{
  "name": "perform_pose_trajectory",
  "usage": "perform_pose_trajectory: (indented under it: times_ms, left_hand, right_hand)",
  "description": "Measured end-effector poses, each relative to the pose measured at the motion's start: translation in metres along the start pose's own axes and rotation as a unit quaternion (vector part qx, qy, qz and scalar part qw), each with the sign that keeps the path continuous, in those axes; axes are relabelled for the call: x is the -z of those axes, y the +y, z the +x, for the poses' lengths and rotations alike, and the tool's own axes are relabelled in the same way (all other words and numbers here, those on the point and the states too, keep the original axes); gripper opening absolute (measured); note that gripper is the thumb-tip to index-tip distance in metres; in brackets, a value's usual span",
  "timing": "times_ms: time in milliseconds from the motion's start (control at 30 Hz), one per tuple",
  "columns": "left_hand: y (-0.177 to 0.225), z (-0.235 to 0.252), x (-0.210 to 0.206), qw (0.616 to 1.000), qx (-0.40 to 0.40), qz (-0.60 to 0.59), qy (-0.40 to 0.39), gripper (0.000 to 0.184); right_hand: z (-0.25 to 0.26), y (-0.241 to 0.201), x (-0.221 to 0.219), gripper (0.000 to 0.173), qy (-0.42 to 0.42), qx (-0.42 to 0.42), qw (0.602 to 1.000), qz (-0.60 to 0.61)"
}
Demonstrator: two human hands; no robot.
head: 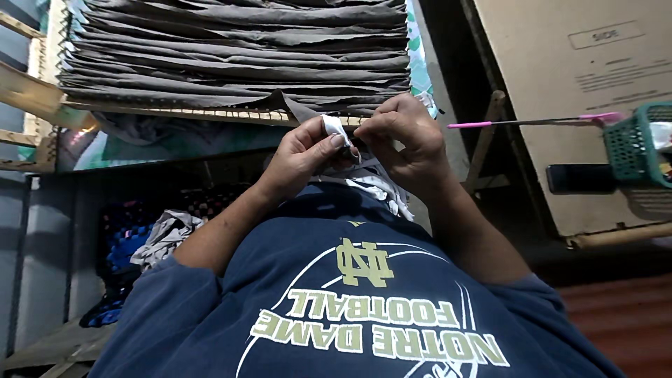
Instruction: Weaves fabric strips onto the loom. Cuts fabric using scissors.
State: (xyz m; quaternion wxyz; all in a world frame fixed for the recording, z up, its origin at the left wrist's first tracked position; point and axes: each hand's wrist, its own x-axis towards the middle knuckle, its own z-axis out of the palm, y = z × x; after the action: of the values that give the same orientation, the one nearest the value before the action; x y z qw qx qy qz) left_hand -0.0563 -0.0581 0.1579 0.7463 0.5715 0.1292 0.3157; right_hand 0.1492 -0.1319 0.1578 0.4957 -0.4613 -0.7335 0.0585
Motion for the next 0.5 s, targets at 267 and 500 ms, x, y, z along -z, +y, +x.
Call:
perform_pose_trajectory:
  times_ms: [267, 500]
  left_hand:
    - [0.0015, 0.0000, -0.0012, 1.000, 0.006, 0.013, 0.002, 0.011]
    - [0.0023, 0.0011, -0.0009, 1.000, 0.009, 0.001, -0.004, 0.011]
  right_hand:
    - [0.0008, -0.0016, 0.0002, 0.015, -0.007, 0.000, 1.000, 0.007]
    - [0.0008, -0.0021, -0.0002, 0.014, -0.006, 0.009, 1.000, 0.015]
